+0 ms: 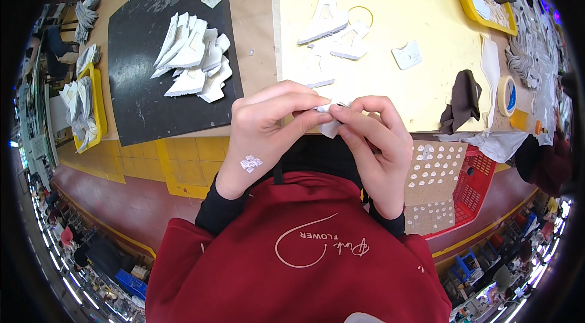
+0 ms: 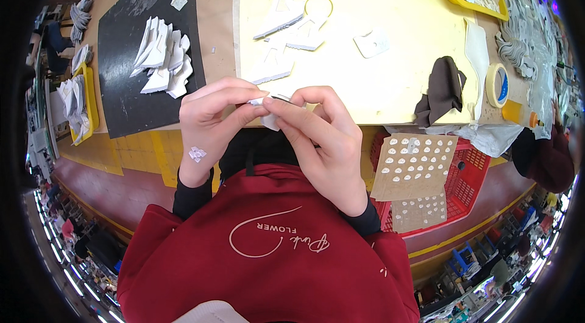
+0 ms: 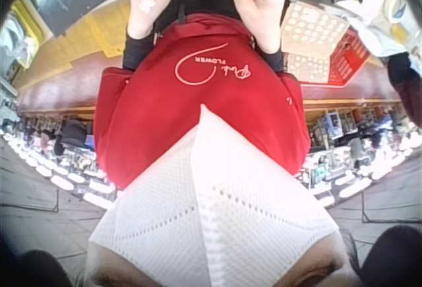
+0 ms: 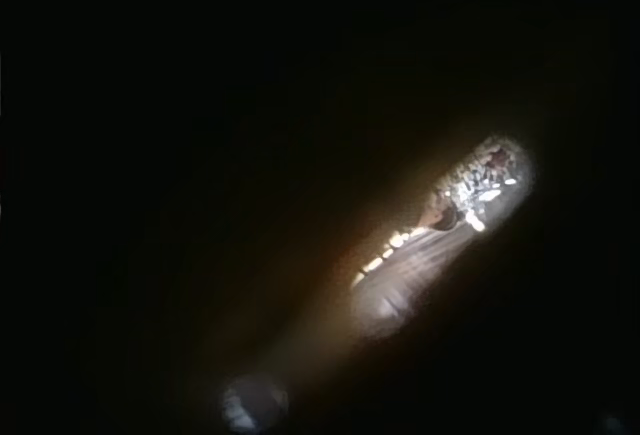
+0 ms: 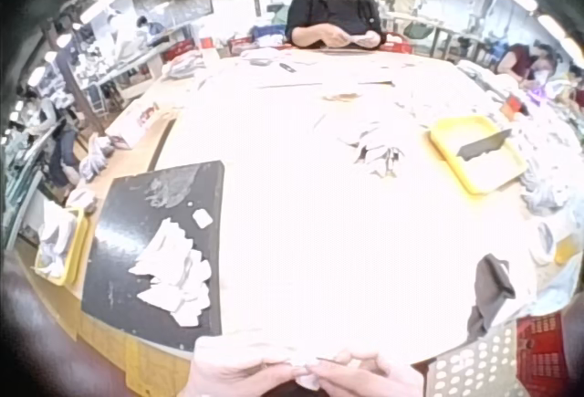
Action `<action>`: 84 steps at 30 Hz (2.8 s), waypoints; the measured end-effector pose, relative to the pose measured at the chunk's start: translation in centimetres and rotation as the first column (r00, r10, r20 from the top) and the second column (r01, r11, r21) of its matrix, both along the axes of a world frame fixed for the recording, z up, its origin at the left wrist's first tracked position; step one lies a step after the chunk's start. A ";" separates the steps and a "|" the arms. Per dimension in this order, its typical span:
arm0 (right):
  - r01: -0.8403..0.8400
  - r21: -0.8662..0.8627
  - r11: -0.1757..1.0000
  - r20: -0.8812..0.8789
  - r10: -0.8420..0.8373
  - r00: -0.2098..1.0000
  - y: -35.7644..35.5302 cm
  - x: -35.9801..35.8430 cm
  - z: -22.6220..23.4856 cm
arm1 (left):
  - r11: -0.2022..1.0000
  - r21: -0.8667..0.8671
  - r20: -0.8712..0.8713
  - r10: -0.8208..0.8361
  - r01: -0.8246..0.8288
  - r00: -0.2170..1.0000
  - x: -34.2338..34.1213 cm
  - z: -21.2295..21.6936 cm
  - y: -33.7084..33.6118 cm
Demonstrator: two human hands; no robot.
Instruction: The person uses a small knife to trim the edges of white fabric pieces at a workbench. They repeatedly pick up pieces, trim them, and place them into a yellow tray. The person also gathers and bundles trimmed pieces with a rubber band.
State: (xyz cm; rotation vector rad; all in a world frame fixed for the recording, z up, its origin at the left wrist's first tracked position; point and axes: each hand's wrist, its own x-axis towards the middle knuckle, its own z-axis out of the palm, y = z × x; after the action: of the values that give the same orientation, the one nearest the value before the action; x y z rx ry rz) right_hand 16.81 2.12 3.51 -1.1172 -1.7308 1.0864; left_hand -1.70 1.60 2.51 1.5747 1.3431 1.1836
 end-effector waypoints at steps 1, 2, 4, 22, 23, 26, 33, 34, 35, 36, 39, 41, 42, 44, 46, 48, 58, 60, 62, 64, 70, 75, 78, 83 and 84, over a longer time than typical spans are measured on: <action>-0.007 -0.014 1.000 -0.010 0.007 1.000 0.0 0.1 -0.1 | 1.000 -0.002 -0.015 -0.001 0.001 1.000 -0.1 0.0 0.0; -0.015 -0.028 1.000 -0.020 0.014 1.000 0.0 0.2 -0.2 | 1.000 -0.004 -0.030 -0.002 0.002 1.000 -0.2 0.0 0.0; -0.029 -0.066 0.997 -0.062 0.025 0.998 0.1 0.2 -0.3 | 1.000 0.005 -0.028 -0.002 0.003 1.000 -0.2 -0.2 0.0; -0.019 -0.365 0.931 -0.276 -0.088 0.957 0.2 0.0 0.5 | 0.997 -0.075 -0.002 0.000 0.000 1.000 -0.1 0.3 0.3; -0.009 -0.293 0.956 -0.240 -0.064 0.969 0.1 -0.1 0.6 | 0.996 -0.079 -0.002 0.029 -0.030 1.000 -0.1 0.1 0.2; -0.116 0.009 0.993 -0.010 0.116 0.993 -0.9 -1.5 2.1 | 0.993 0.002 -0.061 0.122 -0.122 0.991 0.3 0.1 0.8; -0.411 0.037 0.911 0.355 0.372 0.857 -0.9 -2.5 3.6 | 0.934 0.197 -0.134 0.327 -0.298 0.936 -2.6 1.6 1.7; -0.412 0.020 0.911 0.297 0.388 0.872 -0.9 -2.3 3.5 | 0.898 0.158 -0.060 0.423 -0.410 0.904 -3.8 1.8 1.8; -0.410 0.004 0.912 0.237 0.397 0.886 -0.9 -2.2 3.5 | 0.837 0.099 0.108 0.529 -0.538 0.842 -5.0 2.2 2.0; -0.408 -0.008 0.913 0.216 0.400 0.891 -0.8 -2.0 3.3 | 0.793 0.108 0.074 0.594 -0.599 0.801 -6.8 2.4 1.7; -0.366 -0.065 0.928 0.183 0.371 0.910 -0.6 -1.3 2.3 | 0.787 0.105 -0.345 0.602 -0.608 0.720 -11.2 0.8 0.5; -0.306 -0.130 0.943 0.147 0.324 0.935 -0.7 -0.5 1.4 | 0.786 0.354 -0.628 0.601 -0.506 0.494 -10.8 0.2 0.1; -0.245 -0.121 0.962 0.117 0.259 0.959 -0.6 -0.2 1.2 | 0.761 0.386 -0.574 0.641 -0.521 0.510 -9.7 0.0 0.2; -0.139 -0.186 0.973 0.051 0.150 0.987 -1.0 0.6 0.9 | 0.701 0.429 -0.470 0.711 -0.569 0.522 -6.3 1.2 0.6; -0.082 -0.219 0.972 -0.005 0.082 0.997 -1.2 1.3 0.4 | 0.871 -0.050 -0.233 0.465 -0.488 0.854 -2.6 1.1 0.6; -0.032 -0.212 0.977 -0.064 0.018 0.998 -1.4 1.4 0.6 | 0.962 -0.072 -0.402 0.213 -0.262 0.891 -0.3 -1.4 0.8; -0.009 -0.082 0.997 0.058 0.014 0.998 -0.3 -0.6 0.2 | 0.958 -0.250 -0.330 0.050 -0.138 0.943 -0.7 -2.2 0.1; -0.012 -0.036 0.999 0.062 0.014 0.998 0.1 -1.0 -1.0 | 0.964 -0.252 -0.206 0.035 -0.088 0.978 -0.8 -0.7 -0.2; -0.087 -0.144 0.986 -0.076 0.077 0.994 -0.1 -0.7 -0.9 | 0.979 -0.195 -0.122 0.031 -0.054 0.992 -0.7 -0.1 -0.6; -0.140 -0.197 0.970 -0.207 0.099 0.973 -0.2 -0.6 -1.0 | 0.998 -0.058 -0.136 0.032 -0.040 0.990 -0.7 0.2 -0.5; -0.026 -0.088 0.996 -0.153 0.013 0.988 -0.3 -0.9 0.0 | 0.997 0.036 0.008 -0.072 0.071 0.997 -0.8 -0.5 -0.1; 0.037 -0.038 0.999 -0.018 -0.038 0.999 -0.3 -0.6 0.2 | 0.996 -0.086 0.225 -0.002 0.021 0.974 -0.6 -0.5 -0.5; 0.018 -0.035 0.999 0.030 -0.017 0.999 -0.4 -0.8 0.6 | 0.997 -0.067 0.174 -0.015 0.027 0.985 -0.7 -0.4 -0.6; 0.013 -0.013 1.000 0.050 -0.012 0.999 -0.4 -1.0 0.7 | 0.999 -0.048 0.145 -0.013 0.020 0.989 -0.6 0.0 -0.5; 0.012 -0.006 1.000 0.058 -0.012 0.998 -0.3 -1.1 0.7 | 0.999 -0.044 0.148 -0.013 0.020 0.989 -0.6 0.0 -0.5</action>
State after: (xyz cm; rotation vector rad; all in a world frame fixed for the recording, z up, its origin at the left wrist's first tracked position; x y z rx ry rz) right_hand 15.75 1.79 4.21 -1.1723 -1.7647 1.0626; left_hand -2.25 1.09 2.53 1.4339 1.2497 1.2264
